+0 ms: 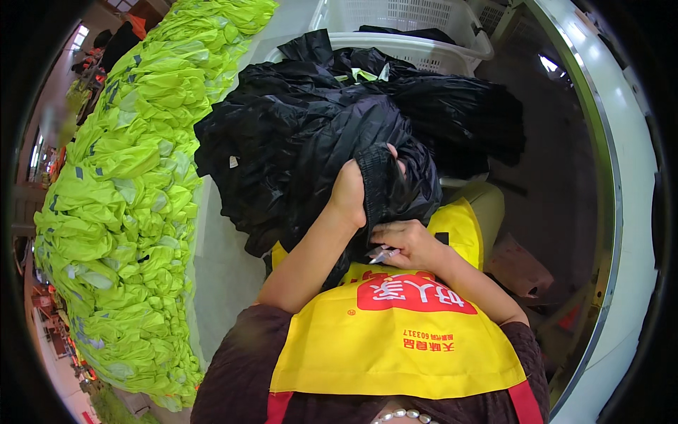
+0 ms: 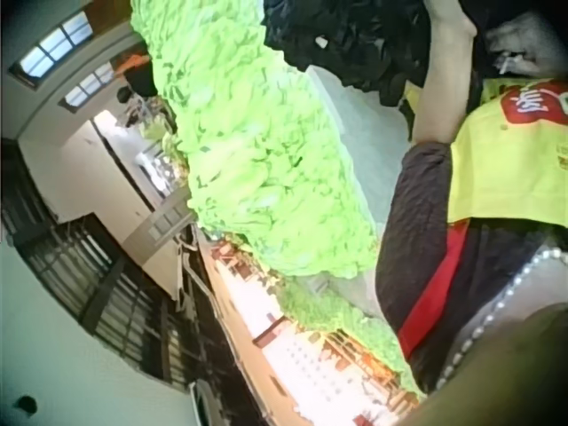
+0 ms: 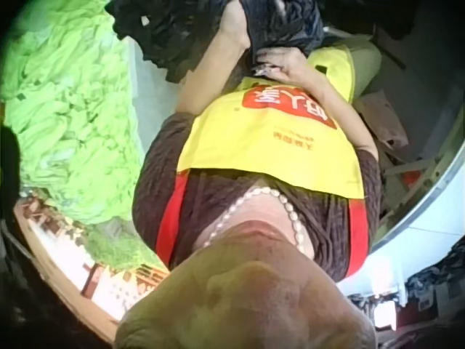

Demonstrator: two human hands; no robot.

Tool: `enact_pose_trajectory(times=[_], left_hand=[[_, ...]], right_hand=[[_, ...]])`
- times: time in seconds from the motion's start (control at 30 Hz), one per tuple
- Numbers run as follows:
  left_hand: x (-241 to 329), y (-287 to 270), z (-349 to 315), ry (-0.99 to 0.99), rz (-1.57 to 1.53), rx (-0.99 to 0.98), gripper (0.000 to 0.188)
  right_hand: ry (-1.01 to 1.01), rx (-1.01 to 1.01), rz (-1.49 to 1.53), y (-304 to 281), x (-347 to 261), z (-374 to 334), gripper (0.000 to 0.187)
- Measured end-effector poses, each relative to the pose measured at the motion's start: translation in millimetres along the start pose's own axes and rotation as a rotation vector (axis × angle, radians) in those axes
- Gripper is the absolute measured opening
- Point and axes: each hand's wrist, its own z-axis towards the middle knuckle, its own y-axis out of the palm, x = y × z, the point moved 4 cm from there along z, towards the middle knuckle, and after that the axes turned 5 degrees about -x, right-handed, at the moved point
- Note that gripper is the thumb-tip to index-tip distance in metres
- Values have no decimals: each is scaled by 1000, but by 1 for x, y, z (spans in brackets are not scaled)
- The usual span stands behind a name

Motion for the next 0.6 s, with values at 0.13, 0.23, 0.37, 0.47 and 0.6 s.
enact_pose_trajectory(times=[0.13,0.23,0.37,0.47,0.6], left_hand=[[-10,1,0,-88,214,-10,22],[-14,10,-3,-71,305,22,22],[-20,25,-8,-38,437,114,22],[-21,13,-11,-83,437,36,23],[-20,14,-14,-175,342,-12,23]], right_hand=[[-117,187,87,-41,-16,-15,15],[87,585,-100,-83,-28,3,26],[112,522,161,-82,-9,31,34],[311,418,503,-64,13,28,22],[343,651,922,-43,16,26,12]])
